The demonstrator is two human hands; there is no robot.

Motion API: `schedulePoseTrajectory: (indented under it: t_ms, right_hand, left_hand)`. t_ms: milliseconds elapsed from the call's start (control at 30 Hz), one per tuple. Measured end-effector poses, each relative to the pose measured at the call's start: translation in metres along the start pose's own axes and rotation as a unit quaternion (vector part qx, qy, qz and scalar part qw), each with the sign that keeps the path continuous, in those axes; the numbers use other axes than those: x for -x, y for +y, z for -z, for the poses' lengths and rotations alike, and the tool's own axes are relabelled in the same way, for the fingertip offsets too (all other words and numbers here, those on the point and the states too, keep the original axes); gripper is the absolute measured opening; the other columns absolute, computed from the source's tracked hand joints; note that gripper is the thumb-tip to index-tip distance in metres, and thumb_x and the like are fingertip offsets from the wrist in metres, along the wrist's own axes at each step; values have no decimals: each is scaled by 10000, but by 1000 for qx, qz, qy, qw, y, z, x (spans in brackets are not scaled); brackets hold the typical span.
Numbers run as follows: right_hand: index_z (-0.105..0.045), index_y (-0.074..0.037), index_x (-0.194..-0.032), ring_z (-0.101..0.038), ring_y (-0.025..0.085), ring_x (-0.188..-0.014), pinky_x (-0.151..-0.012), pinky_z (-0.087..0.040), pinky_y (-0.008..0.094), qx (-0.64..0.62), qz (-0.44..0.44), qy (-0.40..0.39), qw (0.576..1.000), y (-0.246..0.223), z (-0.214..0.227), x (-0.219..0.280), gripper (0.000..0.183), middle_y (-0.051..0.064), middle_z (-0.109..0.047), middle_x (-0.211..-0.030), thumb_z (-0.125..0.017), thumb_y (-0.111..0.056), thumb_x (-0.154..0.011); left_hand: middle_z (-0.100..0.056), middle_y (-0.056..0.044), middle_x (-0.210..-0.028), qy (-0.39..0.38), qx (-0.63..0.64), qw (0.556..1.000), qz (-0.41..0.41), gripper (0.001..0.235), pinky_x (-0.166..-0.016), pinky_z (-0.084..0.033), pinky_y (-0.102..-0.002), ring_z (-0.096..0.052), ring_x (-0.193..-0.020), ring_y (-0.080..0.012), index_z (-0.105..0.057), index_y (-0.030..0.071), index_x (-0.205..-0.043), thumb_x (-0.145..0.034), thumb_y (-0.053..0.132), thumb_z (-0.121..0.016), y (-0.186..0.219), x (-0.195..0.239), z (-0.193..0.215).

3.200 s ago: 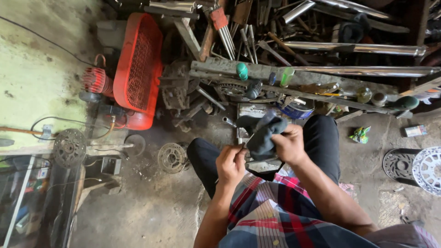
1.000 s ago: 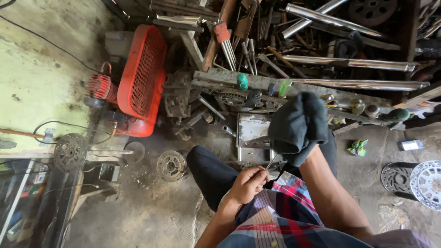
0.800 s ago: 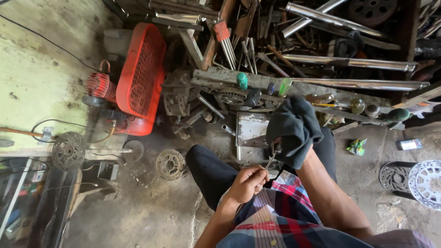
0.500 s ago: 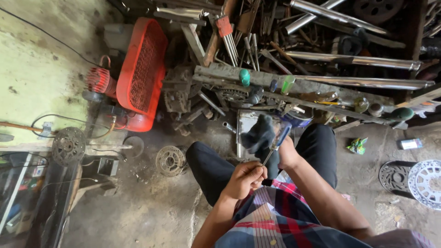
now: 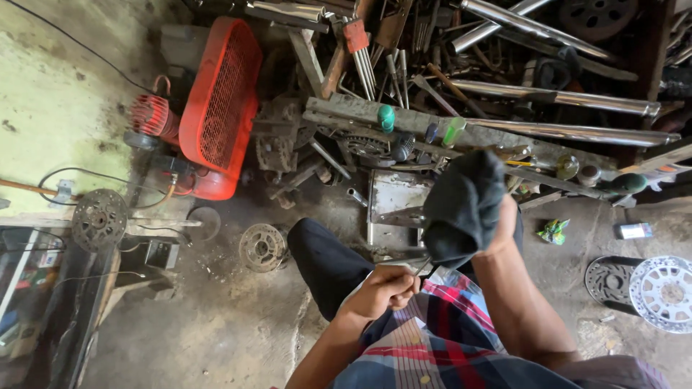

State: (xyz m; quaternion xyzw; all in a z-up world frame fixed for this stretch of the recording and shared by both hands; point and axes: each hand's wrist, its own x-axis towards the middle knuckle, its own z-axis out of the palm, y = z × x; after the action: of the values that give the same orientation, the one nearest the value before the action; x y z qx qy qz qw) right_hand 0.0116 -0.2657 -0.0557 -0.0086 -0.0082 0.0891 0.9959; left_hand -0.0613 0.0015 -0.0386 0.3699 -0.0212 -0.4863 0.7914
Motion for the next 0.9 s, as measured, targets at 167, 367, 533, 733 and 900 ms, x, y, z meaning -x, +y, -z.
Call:
schedulePoseTrajectory:
  t_ms: [167,367,533,733,900]
  right_hand:
    - [-651,-59,-1250,-671,272,-969,-884,-550,417,148,108,105,977,-4,-36,-1,365,130,-689,-1124,-553,-356,-1062]
    - [-634,-74,-1275,-664,248,-1048,-969,-544,402,193,162,135,958,11,-30,-5,437,96,-681,-1160,-550,-444,-1058]
    - [-593,-76,-1064,-624,237,-931,-834,-516,403,248,164,155,942,56,-32,-1,411,73,-650,-990,-574,-459,-1210]
    - [-668,-139,-1093,-650,230,-839,-768,-539,396,192,11,285,939,73,-21,4,408,48,-707,-936,-540,-514,-997]
    - [-674,-128,-1090,-673,248,-924,-847,-553,408,163,46,269,948,36,-44,-9,422,51,-718,-996,-491,-499,-1009]
  left_hand:
    - [-447,46,-706,58,-24,998,14,203,-497,-276,-218,-357,-558,-34,-634,11,-961,-1085,149,-553,-1,10,8]
    - [-529,30,-715,129,-162,972,-107,172,-494,-346,-233,-416,-557,-48,-683,-5,-1071,-1051,127,-574,9,6,17]
    - [-560,29,-723,197,-202,944,-173,165,-499,-358,-238,-440,-561,-49,-695,-22,-1104,-1039,93,-597,20,-6,6]
    - [-637,-44,-695,300,-436,808,-257,183,-549,-440,-268,-559,-615,-100,-705,-28,-975,-1020,122,-610,21,-11,-5]
    - [-717,-96,-736,376,-448,786,-197,223,-555,-495,-304,-638,-603,-141,-710,-16,-928,-1017,167,-619,25,-5,-11]
